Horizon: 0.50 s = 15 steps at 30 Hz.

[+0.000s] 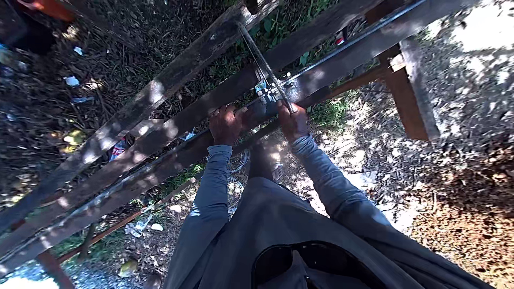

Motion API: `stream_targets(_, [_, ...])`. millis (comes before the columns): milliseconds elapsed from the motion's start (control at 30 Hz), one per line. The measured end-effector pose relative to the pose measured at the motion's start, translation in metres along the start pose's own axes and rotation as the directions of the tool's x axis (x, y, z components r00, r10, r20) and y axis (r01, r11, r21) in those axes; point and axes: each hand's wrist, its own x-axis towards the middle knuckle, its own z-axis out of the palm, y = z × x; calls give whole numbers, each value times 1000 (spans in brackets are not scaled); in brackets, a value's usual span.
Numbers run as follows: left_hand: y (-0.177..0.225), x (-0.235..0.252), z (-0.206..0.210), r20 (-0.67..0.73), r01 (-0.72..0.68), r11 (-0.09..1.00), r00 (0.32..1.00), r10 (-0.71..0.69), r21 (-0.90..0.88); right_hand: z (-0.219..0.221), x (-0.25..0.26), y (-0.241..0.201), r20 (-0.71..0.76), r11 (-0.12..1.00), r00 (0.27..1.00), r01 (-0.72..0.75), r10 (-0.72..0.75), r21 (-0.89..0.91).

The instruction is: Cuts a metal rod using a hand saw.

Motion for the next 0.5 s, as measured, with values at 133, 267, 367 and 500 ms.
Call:
stream_targets(133, [0, 2, 0, -28, -2, 1000, 1000, 2, 11, -33, -71, 45, 42, 1000, 999, -3, 4, -23])
stream_targets(267, [2, 0, 0, -26, 1, 1000, 1000, -1, 2, -72, -134, 66, 45, 999, 998, -37, 36, 25])
stream_targets(367, [1, 2, 0, -3, 5, 1000, 1000, -5, 6, -60, -99, 35, 61, 998, 998, -31, 33, -46])
stream_targets(500, [1, 0, 0, 24, 13, 1000, 1000, -13, 7, -2, -6, 6, 11, 1000, 1000, -3, 4, -9])
